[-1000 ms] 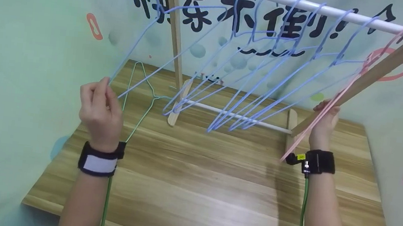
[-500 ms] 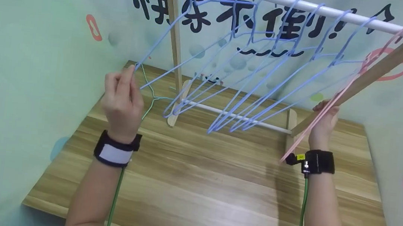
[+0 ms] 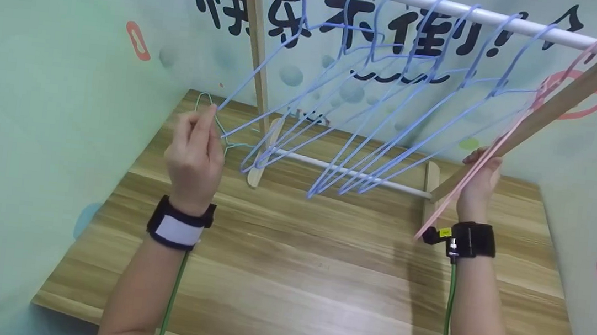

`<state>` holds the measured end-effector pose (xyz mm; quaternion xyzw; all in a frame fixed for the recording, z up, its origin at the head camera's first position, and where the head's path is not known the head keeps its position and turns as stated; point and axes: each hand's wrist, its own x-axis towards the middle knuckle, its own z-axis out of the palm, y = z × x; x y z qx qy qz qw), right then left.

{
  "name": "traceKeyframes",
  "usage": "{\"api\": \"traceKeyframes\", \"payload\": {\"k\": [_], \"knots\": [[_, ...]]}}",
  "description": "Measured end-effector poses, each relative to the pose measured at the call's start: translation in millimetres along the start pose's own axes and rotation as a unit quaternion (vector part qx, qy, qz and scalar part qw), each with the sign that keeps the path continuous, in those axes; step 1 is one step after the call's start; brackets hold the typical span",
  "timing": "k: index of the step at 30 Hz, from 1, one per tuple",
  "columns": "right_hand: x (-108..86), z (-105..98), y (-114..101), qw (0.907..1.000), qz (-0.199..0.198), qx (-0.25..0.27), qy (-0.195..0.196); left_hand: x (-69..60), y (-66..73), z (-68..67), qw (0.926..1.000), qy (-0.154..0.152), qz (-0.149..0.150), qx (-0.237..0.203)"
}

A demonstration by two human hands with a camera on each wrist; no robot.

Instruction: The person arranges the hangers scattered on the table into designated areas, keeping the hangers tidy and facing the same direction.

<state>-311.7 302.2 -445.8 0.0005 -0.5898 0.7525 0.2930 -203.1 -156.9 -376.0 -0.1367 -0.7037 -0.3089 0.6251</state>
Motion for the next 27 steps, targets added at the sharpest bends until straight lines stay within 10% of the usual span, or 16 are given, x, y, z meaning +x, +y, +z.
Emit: {"api": "traceKeyframes", "payload": {"k": [27], "knots": [[-1.9,-1,-1,0.9998,0.007,-0.015,-0.007,-19.2,-1.2,0.2,0.9984,-0.057,-0.002,0.001]]}}
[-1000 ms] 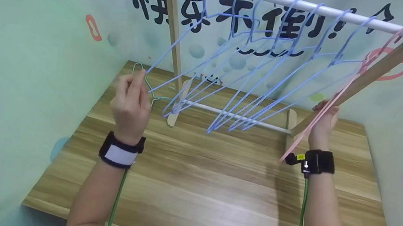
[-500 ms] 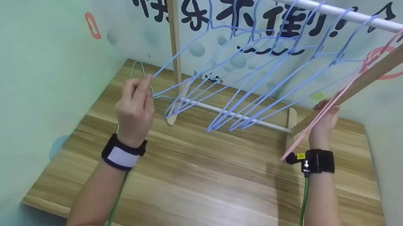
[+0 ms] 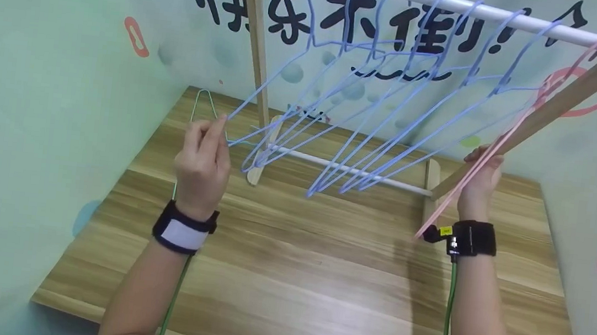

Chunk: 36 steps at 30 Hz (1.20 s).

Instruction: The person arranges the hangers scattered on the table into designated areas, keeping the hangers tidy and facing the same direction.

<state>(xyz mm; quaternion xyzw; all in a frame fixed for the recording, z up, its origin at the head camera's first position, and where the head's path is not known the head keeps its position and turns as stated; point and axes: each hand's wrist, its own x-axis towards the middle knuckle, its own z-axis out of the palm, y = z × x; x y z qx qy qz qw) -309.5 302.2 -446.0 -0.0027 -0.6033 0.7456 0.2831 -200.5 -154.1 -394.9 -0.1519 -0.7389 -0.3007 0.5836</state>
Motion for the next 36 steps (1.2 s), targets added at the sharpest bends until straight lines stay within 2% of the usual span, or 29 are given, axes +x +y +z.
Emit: {"api": "traceKeyframes", "payload": {"k": [7,14,19,30,36], "knots": [[-1.6,-1,1,0.9997,-0.014,-0.012,-0.017,-2.3,-0.5,-0.3,0.9997,-0.011,-0.001,0.021],[-1.3,0,1,0.9996,-0.017,0.022,-0.010,-5.2,-2.5,-0.5,0.9999,-0.012,0.001,0.010],[-1.4,1,2,0.9994,-0.020,0.025,-0.008,-8.3,-5.0,-1.2,0.9998,-0.017,0.000,0.012],[-1.5,2,1,0.9995,-0.006,0.031,0.005,-22.4,-16.8,-2.1,0.9994,-0.024,-0.010,0.022],[-1.3,1,1,0.9999,0.004,0.013,0.002,-30.7,-21.7,-4.3,0.9991,-0.025,-0.015,0.030]]}}
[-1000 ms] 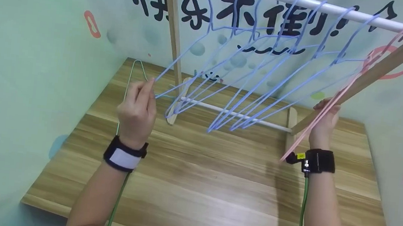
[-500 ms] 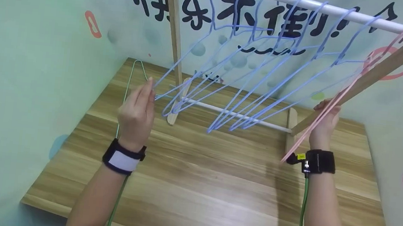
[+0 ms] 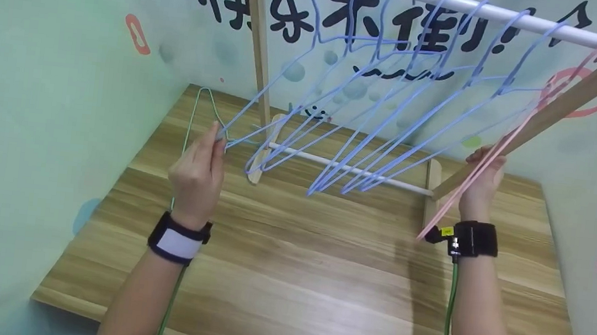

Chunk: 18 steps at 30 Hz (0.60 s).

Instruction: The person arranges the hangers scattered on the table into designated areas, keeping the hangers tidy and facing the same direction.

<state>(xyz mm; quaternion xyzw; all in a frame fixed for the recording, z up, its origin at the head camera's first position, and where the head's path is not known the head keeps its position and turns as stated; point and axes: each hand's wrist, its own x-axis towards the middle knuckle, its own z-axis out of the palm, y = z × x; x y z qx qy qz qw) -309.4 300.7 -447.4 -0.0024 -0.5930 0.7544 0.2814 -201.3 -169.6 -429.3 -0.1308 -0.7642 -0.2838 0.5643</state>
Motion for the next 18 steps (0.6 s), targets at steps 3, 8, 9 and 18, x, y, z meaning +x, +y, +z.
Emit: {"api": "traceKeyframes", "payload": {"k": [3,8,9,18], "knots": [[-0.2,-1,0,1.0000,0.002,-0.007,0.000,-2.7,-1.9,-1.6,1.0000,-0.006,-0.005,-0.003],[0.2,0,2,0.9999,-0.017,0.000,-0.004,-7.4,-5.1,-4.7,0.9998,-0.017,-0.010,-0.009],[0.1,0,2,0.9998,-0.020,0.000,-0.004,-8.0,-5.5,-5.3,0.9997,-0.018,-0.010,-0.009],[1.0,2,3,0.9996,-0.026,0.006,0.003,-12.4,-14.0,-11.5,0.9994,-0.012,-0.032,-0.010]]}}
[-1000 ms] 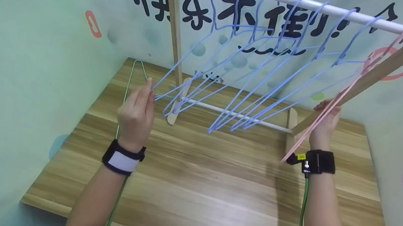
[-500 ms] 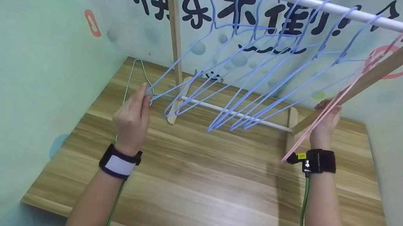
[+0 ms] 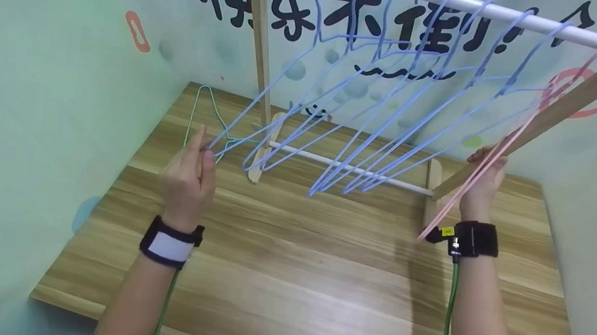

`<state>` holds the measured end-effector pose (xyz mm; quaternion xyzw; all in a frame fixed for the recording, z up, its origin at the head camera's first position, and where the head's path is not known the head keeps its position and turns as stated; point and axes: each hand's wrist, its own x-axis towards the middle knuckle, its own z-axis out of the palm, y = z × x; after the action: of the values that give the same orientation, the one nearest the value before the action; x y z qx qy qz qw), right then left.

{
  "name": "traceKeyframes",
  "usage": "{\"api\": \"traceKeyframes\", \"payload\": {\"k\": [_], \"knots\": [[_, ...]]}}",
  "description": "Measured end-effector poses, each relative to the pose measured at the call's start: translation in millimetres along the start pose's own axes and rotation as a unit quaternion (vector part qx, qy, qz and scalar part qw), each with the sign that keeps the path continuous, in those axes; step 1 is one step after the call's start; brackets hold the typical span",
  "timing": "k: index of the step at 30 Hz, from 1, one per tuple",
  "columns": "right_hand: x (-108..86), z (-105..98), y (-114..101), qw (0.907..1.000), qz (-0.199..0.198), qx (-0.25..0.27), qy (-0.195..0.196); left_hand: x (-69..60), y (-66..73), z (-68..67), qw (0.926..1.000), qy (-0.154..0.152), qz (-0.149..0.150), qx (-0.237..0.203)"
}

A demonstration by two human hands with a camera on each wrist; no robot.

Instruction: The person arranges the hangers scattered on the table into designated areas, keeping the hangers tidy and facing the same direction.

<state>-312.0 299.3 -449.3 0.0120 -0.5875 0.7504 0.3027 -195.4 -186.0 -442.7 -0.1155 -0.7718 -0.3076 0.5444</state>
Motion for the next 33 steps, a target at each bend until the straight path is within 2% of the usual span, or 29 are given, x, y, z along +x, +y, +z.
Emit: {"api": "traceKeyframes", "payload": {"k": [11,15,17,20,23,26,30,33], "knots": [[1.4,0,-1,1.0000,-0.007,0.004,0.005,3.8,-13.0,-12.4,0.9987,0.028,-0.043,0.008],[1.3,1,0,0.9999,-0.012,0.006,0.000,2.0,-18.9,-15.3,0.9974,0.036,-0.062,0.011],[0.9,1,1,0.9996,-0.013,0.024,-0.003,-0.2,-23.4,-16.4,0.9962,0.034,-0.078,0.020],[0.3,3,1,0.9980,-0.017,0.060,-0.004,-4.5,-31.7,-17.9,0.9932,0.014,-0.109,0.038],[0.6,4,1,0.9962,-0.026,0.083,-0.001,-9.6,-40.2,-18.4,0.9865,-0.019,-0.154,0.052],[1.2,4,1,0.9973,-0.028,0.068,0.006,-15.0,-48.0,-17.6,0.9774,-0.048,-0.197,0.059],[1.5,2,3,0.9986,-0.027,0.045,0.006,-21.2,-58.0,-16.0,0.9661,-0.084,-0.233,0.073],[1.5,2,3,0.9987,-0.027,0.043,0.005,-25.1,-65.9,-14.8,0.9496,-0.132,-0.269,0.091]]}}
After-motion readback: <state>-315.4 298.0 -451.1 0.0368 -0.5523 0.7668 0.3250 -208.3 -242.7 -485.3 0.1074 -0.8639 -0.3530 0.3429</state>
